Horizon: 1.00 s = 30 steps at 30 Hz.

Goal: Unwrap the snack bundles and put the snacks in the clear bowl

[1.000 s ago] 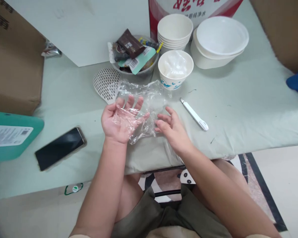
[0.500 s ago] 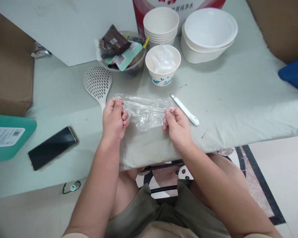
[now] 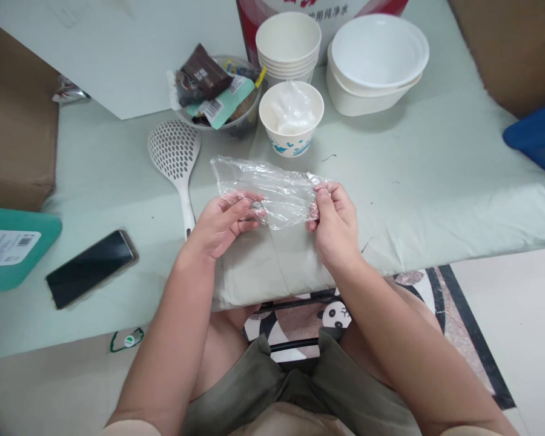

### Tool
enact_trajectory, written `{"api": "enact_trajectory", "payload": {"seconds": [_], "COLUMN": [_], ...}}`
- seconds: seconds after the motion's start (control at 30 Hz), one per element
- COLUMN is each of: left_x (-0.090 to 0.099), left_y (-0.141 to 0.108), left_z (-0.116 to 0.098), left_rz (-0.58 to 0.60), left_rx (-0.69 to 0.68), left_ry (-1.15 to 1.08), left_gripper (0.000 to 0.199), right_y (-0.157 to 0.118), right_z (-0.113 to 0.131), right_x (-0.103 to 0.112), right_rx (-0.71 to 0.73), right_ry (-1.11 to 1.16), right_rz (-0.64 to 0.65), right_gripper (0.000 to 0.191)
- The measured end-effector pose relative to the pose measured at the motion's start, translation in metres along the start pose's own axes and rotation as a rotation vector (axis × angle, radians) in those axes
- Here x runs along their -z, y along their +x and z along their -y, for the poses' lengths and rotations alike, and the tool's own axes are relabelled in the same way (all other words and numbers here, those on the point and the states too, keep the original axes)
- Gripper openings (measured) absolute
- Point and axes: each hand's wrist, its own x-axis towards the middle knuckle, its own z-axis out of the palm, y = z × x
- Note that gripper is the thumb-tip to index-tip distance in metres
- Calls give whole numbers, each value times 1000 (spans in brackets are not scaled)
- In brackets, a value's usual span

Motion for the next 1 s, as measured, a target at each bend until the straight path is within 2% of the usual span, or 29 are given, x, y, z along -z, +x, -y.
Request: {"api": "enact_trajectory", "payload": {"seconds": [0.07, 0.2, 0.37, 0.5, 0.6, 0.77, 0.87, 0.93, 1.0], "left_x": [2, 10, 15, 17, 18, 21, 25, 29, 32], "left_y": [0, -2, -7, -13, -17, -20, -20, -20, -18], "left_z": [-2, -8, -13, -16, -18, -17, -14, -13, -12], "left_rz": [-11, -97, -122, -113, -37, 125, 197, 285, 362], "left_rx": [19, -34, -93, -150, -108, -16, 1, 7, 26], "left_ry": [61, 80, 41, 5, 43, 91, 128, 162, 173], "left_gripper": [46, 33, 30, 27, 24, 28, 28, 35, 52], "right_y": [1, 4, 6, 8, 10, 11, 10, 11, 13], "right_z": [0, 1, 1, -1, -3, -5, -3, 1, 8], "right_x": [1, 4, 7, 7, 7, 6, 5, 7, 12], "right_rx": [3, 10, 24, 21, 10, 72, 41, -7, -93], "right_ry": [-24, -48, -45, 50, 86, 61, 83, 122, 145], "right_rz": [-1, -52, -91, -87, -93, -57, -86, -101, -30], "right_gripper": [38, 39, 37, 42, 43, 45, 43, 42, 41]}}
